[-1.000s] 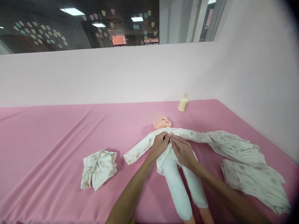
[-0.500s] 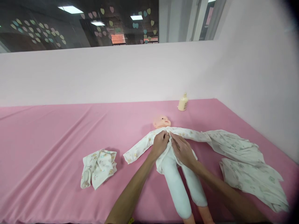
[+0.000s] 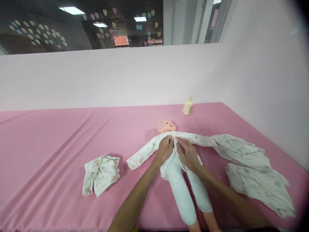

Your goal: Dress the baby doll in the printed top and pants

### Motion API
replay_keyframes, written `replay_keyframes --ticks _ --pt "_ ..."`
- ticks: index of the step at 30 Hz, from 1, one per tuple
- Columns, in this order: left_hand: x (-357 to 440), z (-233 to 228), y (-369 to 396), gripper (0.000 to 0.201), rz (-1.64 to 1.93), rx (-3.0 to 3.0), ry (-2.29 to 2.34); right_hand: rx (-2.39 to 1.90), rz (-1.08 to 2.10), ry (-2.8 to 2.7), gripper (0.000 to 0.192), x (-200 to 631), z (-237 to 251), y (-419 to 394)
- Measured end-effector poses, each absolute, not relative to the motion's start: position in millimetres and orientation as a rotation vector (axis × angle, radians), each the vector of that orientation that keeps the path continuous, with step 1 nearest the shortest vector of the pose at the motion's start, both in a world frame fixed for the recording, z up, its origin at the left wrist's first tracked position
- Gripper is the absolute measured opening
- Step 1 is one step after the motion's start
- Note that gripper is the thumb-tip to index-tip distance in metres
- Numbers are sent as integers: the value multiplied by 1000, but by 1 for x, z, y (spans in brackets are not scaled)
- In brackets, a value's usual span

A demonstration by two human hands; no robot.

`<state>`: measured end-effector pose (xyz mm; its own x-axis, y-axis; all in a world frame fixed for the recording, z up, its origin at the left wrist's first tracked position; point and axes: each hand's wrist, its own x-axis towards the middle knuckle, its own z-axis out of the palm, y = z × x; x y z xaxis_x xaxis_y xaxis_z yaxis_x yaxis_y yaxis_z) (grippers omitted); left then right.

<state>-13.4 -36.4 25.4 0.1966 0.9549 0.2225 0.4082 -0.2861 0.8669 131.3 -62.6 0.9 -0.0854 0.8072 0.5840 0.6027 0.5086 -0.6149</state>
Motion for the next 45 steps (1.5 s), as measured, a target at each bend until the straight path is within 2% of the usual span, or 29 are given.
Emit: replay_keyframes --ticks 5,8,12,14,19,21,24,30,37,41,45 --pt "-17 32 -34 28 989 1823 1257 -1158 427 -1808 35 140 6 -67" --pt "-23 42 -45 31 915 1856 1303 -1248 311 -1787 35 148 7 -84" --pt "-27 50 -81 16 730 1999 1449 -1363 194 -1887 38 150 7 -110" --pt "-25 51 -97 16 610 2052 1543 -1380 142 -1995 39 147 7 -117" --pt "-14 51 -113 19 446 2058 1695 -1476 -57 -2085 53 136 8 -115" --pt "-10 49 -112 24 457 2046 1736 -1506 -120 -2104 53 135 10 -114" --pt "-5 46 -109 27 472 2072 1772 -1544 -189 -2119 41 135 14 -112" --pt "1 40 -106 21 586 2067 1770 -1577 -250 -2089 26 135 18 -113" --pt "2 35 -104 18 948 2092 1954 -1582 -455 -2190 29 135 27 -109" --pt "-3 36 -102 21 974 2079 2002 -1609 -335 -2141 25 142 34 -105" --pt "-10 40 -99 24 929 1966 1886 -1670 47 -2071 21 150 37 -107"
